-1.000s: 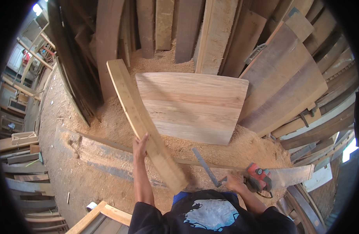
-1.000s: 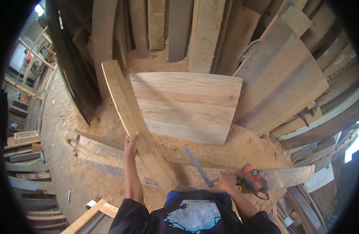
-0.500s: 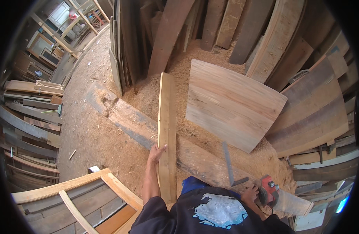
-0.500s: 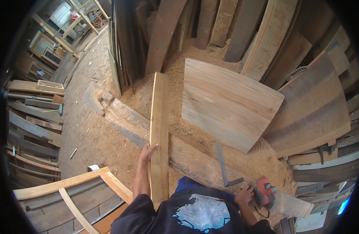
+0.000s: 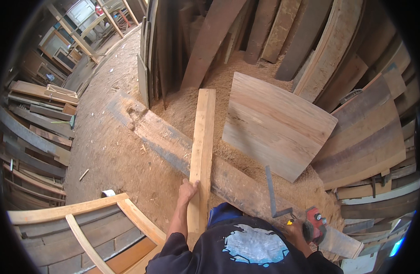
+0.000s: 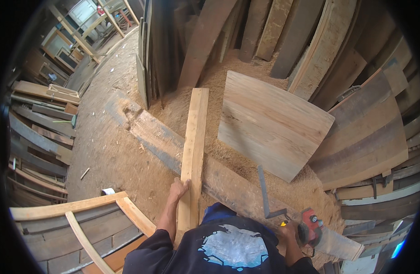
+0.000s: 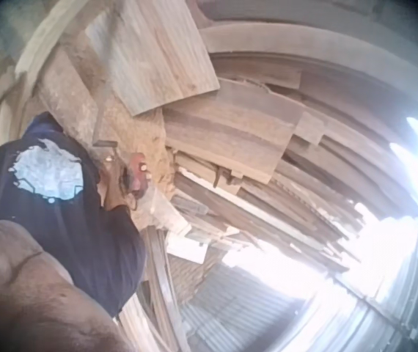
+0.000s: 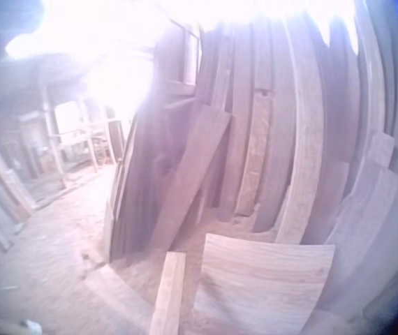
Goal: The person sands a piece of wood using a power sander, flips a wooden board, measures a door frame with a tape measure, and marks a piece of wood using a marking gauge and a measuring tape.
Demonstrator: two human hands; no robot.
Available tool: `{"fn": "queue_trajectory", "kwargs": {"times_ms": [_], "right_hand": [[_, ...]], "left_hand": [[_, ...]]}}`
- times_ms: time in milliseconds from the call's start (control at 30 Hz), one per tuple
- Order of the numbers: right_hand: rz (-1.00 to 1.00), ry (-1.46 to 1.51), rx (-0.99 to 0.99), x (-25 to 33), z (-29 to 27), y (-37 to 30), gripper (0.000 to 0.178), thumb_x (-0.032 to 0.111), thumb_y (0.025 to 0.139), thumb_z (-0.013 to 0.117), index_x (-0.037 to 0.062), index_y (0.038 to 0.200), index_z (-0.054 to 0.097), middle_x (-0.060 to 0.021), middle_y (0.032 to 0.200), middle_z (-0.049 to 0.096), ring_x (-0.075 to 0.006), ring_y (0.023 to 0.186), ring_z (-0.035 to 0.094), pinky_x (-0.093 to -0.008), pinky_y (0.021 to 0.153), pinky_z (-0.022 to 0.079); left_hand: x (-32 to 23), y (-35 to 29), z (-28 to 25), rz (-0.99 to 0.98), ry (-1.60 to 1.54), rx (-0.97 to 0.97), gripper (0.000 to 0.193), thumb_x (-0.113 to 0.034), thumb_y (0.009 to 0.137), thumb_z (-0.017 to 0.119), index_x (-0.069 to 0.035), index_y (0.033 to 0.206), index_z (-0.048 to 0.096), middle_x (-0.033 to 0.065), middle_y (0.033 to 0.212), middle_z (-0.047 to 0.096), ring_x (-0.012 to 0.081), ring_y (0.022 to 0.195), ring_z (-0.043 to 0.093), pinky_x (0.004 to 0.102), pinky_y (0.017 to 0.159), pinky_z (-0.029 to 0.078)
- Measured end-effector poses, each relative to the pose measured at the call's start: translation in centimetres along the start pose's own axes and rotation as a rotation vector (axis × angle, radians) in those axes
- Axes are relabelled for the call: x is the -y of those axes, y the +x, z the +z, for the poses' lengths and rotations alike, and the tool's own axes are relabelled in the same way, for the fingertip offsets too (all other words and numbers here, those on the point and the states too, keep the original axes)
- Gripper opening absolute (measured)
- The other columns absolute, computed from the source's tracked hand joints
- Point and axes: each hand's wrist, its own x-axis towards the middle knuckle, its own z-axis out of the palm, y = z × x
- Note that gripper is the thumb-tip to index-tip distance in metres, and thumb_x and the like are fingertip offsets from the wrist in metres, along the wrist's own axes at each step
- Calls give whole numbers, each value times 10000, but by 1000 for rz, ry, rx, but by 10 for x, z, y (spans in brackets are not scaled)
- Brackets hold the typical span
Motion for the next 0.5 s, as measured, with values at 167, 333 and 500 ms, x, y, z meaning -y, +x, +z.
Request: {"fn": "queue_trajectory", "kwargs": {"times_ms": [167, 333, 500], "right_hand": [[-291, 286, 513, 86, -81, -29, 633, 416, 799, 730, 40, 1287, 587, -160, 1135, 657, -282, 1069, 634, -440, 926, 523], [-391, 952, 888, 110, -95, -24, 512, 349, 891, 664, 9, 1265, 579, -125, 1103, 666, -234, 1000, 655, -437, 880, 549], [-511, 1304, 1109, 182, -108, -74, 436, 352, 943, 615, -10, 1186, 603, -143, 964, 679, -279, 876, 672, -436, 852, 557]], "left_hand": [[37, -26, 25, 66, -160, -151, 618, -439, 885, 660, 60, 1201, 481, 364, 1120, 635, 495, 1086, 616, 507, 938, 493], [32, -74, 63, 265, 44, -376, 618, -345, 820, 705, 7, 1286, 502, 336, 1333, 514, 484, 1244, 499, 496, 1012, 442], [55, -150, 109, 308, 214, -376, 590, -356, 807, 708, -8, 1271, 594, 283, 1394, 492, 433, 1303, 458, 491, 1065, 393]]}}
